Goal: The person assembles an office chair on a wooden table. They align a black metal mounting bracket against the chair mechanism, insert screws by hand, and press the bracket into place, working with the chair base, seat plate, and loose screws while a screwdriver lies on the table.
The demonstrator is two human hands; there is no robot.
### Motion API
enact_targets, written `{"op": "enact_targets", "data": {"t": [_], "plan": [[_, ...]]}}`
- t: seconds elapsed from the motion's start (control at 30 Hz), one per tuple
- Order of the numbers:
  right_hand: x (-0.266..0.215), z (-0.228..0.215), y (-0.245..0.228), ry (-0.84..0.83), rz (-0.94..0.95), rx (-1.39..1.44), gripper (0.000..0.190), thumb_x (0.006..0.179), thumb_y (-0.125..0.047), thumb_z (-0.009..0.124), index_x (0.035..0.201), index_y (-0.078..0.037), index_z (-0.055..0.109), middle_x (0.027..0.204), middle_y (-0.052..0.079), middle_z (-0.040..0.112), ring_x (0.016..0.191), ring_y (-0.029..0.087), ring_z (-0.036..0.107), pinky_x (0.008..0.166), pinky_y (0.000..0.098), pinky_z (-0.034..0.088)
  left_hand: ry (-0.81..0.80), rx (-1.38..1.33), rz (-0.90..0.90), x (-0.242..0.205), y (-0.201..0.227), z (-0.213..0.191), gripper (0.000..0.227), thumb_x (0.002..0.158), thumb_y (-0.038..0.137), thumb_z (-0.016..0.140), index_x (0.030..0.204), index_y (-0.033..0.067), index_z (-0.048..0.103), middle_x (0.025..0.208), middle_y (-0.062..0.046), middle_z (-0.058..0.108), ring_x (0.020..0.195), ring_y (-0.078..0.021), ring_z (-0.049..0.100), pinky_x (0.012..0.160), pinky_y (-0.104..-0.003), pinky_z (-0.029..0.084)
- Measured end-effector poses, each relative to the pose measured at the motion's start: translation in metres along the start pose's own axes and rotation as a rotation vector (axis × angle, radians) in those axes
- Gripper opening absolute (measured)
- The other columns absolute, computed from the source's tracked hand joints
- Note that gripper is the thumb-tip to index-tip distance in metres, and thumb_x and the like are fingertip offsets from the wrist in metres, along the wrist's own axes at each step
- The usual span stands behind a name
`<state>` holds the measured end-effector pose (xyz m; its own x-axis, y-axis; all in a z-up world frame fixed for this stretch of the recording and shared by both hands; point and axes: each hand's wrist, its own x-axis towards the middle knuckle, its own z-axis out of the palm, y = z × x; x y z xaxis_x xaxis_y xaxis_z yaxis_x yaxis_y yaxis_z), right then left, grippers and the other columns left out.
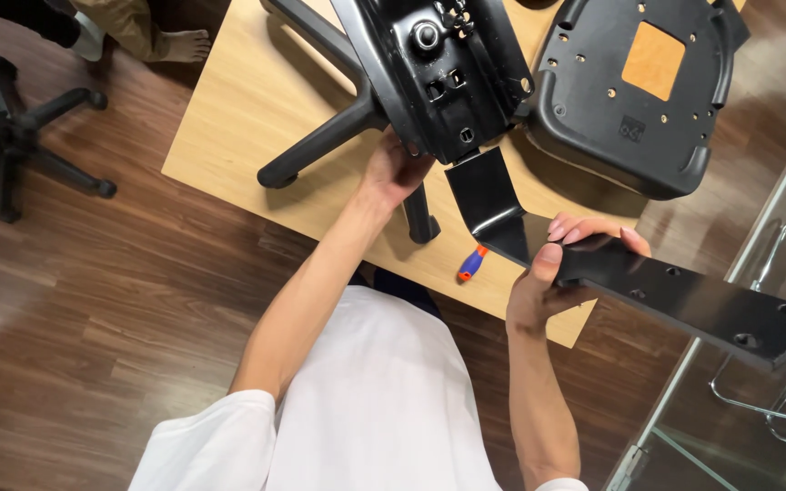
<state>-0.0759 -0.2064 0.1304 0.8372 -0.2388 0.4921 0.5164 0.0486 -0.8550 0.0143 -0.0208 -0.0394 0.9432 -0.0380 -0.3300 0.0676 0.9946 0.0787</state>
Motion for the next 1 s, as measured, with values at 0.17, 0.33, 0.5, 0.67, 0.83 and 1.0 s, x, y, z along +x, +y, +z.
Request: {"op": "enact_targets", "data": {"t": [0.17,0.33,0.5,0.67,0.83,1.0], "plan": [[0.002,-0.001,-0.001,-0.052,-0.024,-0.021,0.064,0.1,-0.027,0.082,0.141,-0.015,0.033,0.107,0.003,0.05,0.089,0.012,0.051,0.085,0.0283,0.045,-0.004,-0.051,-0.026,0.0,-0.001,0.0,0.005,0.094,0.005,0.062,0.091,0.0083,0.061,0.08,-0.003,0.063,0.08,-0.0154,0.065,0.091,-0.035,0.057],[0.004,-0.002,-0.002,-0.09,-0.048,-0.047,0.063,0.101,-0.027,0.081,0.141,-0.016,0.033,0.102,0.002,0.048,0.09,0.012,0.051,0.087,0.0284,0.045,0.087,-0.015,-0.024,-0.005,0.002,0.016,0.008,0.096,0.005,0.061,0.102,0.0082,0.065,0.088,-0.002,0.068,0.081,-0.0132,0.066,0.085,-0.031,0.058],[0.003,0.0,-0.002,-0.072,-0.01,-0.013,0.065,0.1,-0.024,0.082,0.14,-0.015,0.031,0.107,0.002,0.049,0.091,0.012,0.05,0.09,0.0288,0.045,0.087,0.498,0.334,-0.047,0.02,0.064,0.025,0.105,0.021,0.059,0.115,0.0007,0.069,0.092,-0.006,0.07,0.076,-0.0136,0.063,0.072,-0.034,0.056],[-0.001,-0.002,-0.002,-0.077,-0.032,-0.017,0.063,0.101,-0.021,0.082,0.139,-0.015,0.032,0.107,0.003,0.05,0.092,0.012,0.051,0.091,0.0294,0.045,0.011,0.523,0.173,-0.088,0.04,0.124,0.053,0.104,0.05,0.048,0.115,0.0035,0.069,0.103,-0.005,0.074,0.092,-0.0118,0.07,0.088,-0.033,0.058],[-0.006,-0.001,-0.006,-0.073,-0.022,-0.046,0.062,0.102,-0.02,0.082,0.138,-0.015,0.032,0.107,0.003,0.049,0.093,0.013,0.051,0.092,0.0303,0.045,-0.077,0.703,0.19,-0.065,0.035,0.099,0.031,0.096,0.028,0.071,0.117,0.0048,0.069,0.109,-0.003,0.074,0.098,-0.0104,0.07,0.093,-0.032,0.056],[-0.007,-0.005,-0.004,-0.108,-0.05,-0.103,0.06,0.102,-0.021,0.08,0.138,-0.016,0.033,0.106,0.003,0.051,0.093,0.012,0.052,0.092,0.0295,0.047,-0.013,0.78,0.254,-0.044,0.027,0.074,0.016,0.092,0.01,0.073,0.105,0.0012,0.074,0.099,-0.002,0.074,0.088,-0.0095,0.065,0.083,-0.029,0.053]]}}
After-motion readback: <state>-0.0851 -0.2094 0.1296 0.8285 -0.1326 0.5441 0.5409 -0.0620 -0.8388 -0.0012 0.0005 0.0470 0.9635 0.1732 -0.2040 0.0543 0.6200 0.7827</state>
